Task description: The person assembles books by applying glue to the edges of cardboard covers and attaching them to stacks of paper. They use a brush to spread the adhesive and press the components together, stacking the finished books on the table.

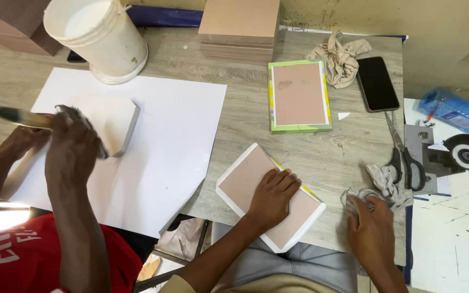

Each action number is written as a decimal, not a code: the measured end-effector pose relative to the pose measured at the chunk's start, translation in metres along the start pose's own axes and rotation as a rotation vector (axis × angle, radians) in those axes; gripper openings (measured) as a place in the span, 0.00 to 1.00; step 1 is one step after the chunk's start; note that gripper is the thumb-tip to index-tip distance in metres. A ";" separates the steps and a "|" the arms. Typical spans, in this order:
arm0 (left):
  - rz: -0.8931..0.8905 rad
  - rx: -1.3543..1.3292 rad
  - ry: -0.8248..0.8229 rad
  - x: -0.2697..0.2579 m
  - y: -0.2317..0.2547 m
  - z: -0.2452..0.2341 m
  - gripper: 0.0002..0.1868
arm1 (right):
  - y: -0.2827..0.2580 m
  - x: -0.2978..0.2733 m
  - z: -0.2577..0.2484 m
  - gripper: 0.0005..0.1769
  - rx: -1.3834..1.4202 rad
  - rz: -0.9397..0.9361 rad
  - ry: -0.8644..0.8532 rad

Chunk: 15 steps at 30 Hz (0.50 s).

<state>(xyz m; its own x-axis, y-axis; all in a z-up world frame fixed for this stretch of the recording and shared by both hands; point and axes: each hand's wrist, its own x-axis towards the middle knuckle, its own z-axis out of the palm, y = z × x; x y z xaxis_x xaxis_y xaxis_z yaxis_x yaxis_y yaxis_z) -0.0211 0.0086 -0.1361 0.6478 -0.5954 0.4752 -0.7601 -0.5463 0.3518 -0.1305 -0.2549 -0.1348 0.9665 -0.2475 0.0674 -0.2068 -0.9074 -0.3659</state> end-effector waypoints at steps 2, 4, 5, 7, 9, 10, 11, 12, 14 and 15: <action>0.004 0.004 0.005 -0.003 0.001 0.002 0.20 | 0.009 0.026 0.010 0.24 0.086 -0.108 0.049; 0.013 0.014 0.008 -0.003 0.000 0.004 0.20 | -0.004 0.060 0.026 0.22 0.181 -0.214 0.106; 0.012 0.009 0.024 -0.003 0.000 0.006 0.20 | -0.020 0.080 0.037 0.18 0.283 -0.324 0.005; 0.016 -0.001 0.031 -0.007 0.002 0.004 0.19 | -0.050 0.099 0.044 0.14 0.388 -0.423 -0.093; -0.034 -0.015 0.075 -0.005 0.003 0.000 0.18 | -0.077 0.112 0.033 0.07 0.378 -0.510 -0.299; -0.045 -0.016 0.076 -0.002 0.003 0.002 0.18 | -0.066 0.110 0.023 0.07 0.376 -0.513 -0.310; -0.056 -0.004 0.068 0.001 0.001 0.003 0.16 | -0.055 0.110 0.013 0.07 0.295 -0.562 -0.386; -0.068 0.002 0.049 0.001 0.001 0.004 0.13 | -0.045 0.105 0.004 0.08 0.218 -0.601 -0.466; -0.075 -0.010 0.046 -0.002 0.002 0.002 0.13 | -0.038 0.100 0.006 0.12 0.199 -0.588 -0.488; -0.071 -0.014 0.051 -0.001 0.002 0.002 0.12 | -0.035 0.099 0.005 0.16 0.176 -0.581 -0.495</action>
